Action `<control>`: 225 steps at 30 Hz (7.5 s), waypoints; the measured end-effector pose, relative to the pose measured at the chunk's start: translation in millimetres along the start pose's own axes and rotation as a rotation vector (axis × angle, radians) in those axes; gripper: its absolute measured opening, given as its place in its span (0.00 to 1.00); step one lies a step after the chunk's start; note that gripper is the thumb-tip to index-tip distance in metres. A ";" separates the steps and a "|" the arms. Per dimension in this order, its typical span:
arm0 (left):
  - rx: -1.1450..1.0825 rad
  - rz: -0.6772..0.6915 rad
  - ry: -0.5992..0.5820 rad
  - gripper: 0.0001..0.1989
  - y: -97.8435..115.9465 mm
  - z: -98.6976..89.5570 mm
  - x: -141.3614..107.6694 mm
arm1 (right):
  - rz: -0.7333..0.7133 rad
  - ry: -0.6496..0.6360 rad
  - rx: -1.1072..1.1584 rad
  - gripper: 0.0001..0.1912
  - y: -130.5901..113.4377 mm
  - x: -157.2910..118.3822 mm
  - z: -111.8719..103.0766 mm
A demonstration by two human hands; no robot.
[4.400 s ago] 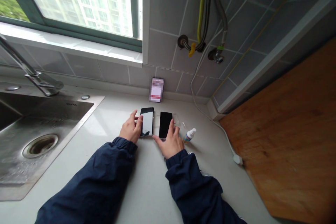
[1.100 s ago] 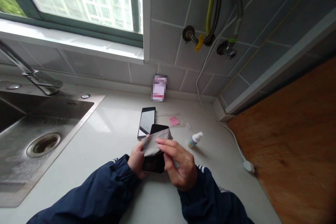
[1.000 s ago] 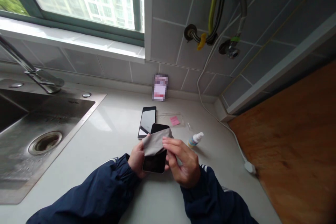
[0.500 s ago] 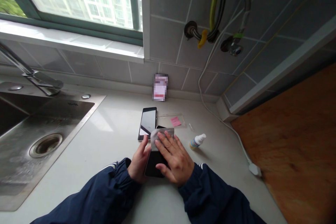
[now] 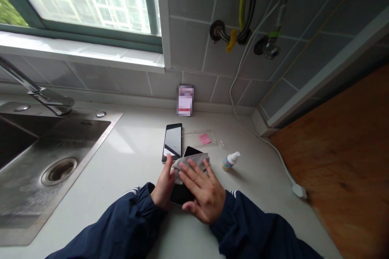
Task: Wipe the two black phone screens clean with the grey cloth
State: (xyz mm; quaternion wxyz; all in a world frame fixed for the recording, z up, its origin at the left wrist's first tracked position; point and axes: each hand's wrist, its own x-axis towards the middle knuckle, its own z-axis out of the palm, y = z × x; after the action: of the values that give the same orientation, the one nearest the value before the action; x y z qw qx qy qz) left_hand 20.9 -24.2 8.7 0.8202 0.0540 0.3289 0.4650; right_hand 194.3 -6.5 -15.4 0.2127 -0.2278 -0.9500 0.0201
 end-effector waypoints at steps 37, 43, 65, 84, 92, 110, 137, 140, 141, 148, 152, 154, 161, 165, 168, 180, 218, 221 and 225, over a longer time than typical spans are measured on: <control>0.114 -0.005 -0.052 0.41 -1.1 -1.2 3.4 | 0.137 0.059 0.066 0.38 -0.6 -2.4 6.6; -0.008 -0.005 -0.063 0.40 -2.7 -5.8 5.1 | 0.040 0.028 0.100 0.37 -9.0 -3.2 4.1; 0.326 0.002 -0.171 0.35 -4.7 -4.4 -6.3 | 0.376 0.312 0.075 0.32 -3.1 0.8 9.7; 0.254 -0.029 -0.143 0.34 -3.1 -3.6 -4.0 | 0.331 0.229 0.110 0.35 4.3 -0.5 10.3; 0.361 -0.032 -0.107 0.38 -2.8 -2.9 -4.9 | 0.334 0.223 0.143 0.33 6.2 -0.6 9.9; 0.158 0.044 0.074 0.40 -0.1 3.7 2.4 | 0.101 0.034 0.026 0.38 -11.5 -4.2 7.3; 0.182 -0.041 -0.009 0.37 1.0 -1.4 1.0 | 0.078 0.076 0.090 0.32 6.2 -2.3 2.2; 0.234 -0.086 -0.050 0.36 2.5 1.6 -1.2 | 0.198 0.125 0.060 0.31 11.6 -1.7 4.4; 0.232 -0.080 -0.049 0.36 2.5 2.5 -1.6 | 0.208 0.130 0.062 0.32 11.2 -1.6 4.6; 0.063 -0.023 0.018 0.39 -1.3 -4.9 4.2 | 0.013 0.042 0.096 0.33 -2.7 -1.9 -1.6; 0.202 -0.082 -0.071 0.40 0.5 -6.3 2.6 | 0.146 0.096 0.045 0.31 7.6 -1.7 1.0; 0.259 -0.082 -0.094 0.38 2.0 -3.2 0.3 | 0.202 0.117 0.039 0.32 11.6 -1.7 3.7; 0.257 -0.069 -0.111 0.37 3.1 1.2 -1.4 | 0.218 0.106 0.072 0.33 10.0 -1.4 7.6; 0.237 -0.076 -0.147 0.38 3.2 -0.9 -0.2 | 0.217 0.097 0.084 0.33 12.1 -1.2 7.8; 0.223 -0.080 -0.147 0.38 3.4 -2.0 0.2 | 0.218 0.092 0.095 0.34 11.2 -1.0 7.7; 0.060 0.014 0.060 0.41 -0.1 -0.6 2.7 | 0.032 0.012 0.108 0.33 -8.8 0.4 -1.9; 0.099 0.018 0.090 0.42 2.9 -0.4 1.3 | 0.031 0.074 0.142 0.33 -21.0 -0.8 -0.1; 0.137 0.013 0.107 0.43 4.9 3.2 -1.2 | -0.038 0.114 0.162 0.29 -18.9 -0.8 -1.5; 0.130 0.020 0.040 0.42 5.2 2.8 -1.8 | 0.012 0.130 0.145 0.26 -9.0 -0.7 1.5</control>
State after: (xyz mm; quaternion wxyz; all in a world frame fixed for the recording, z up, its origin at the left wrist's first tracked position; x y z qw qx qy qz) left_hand 18.1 -22.1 13.8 0.8036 0.1012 0.3741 0.4517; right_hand 190.4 -14.8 -15.9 0.2898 -0.2184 -0.9288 0.0752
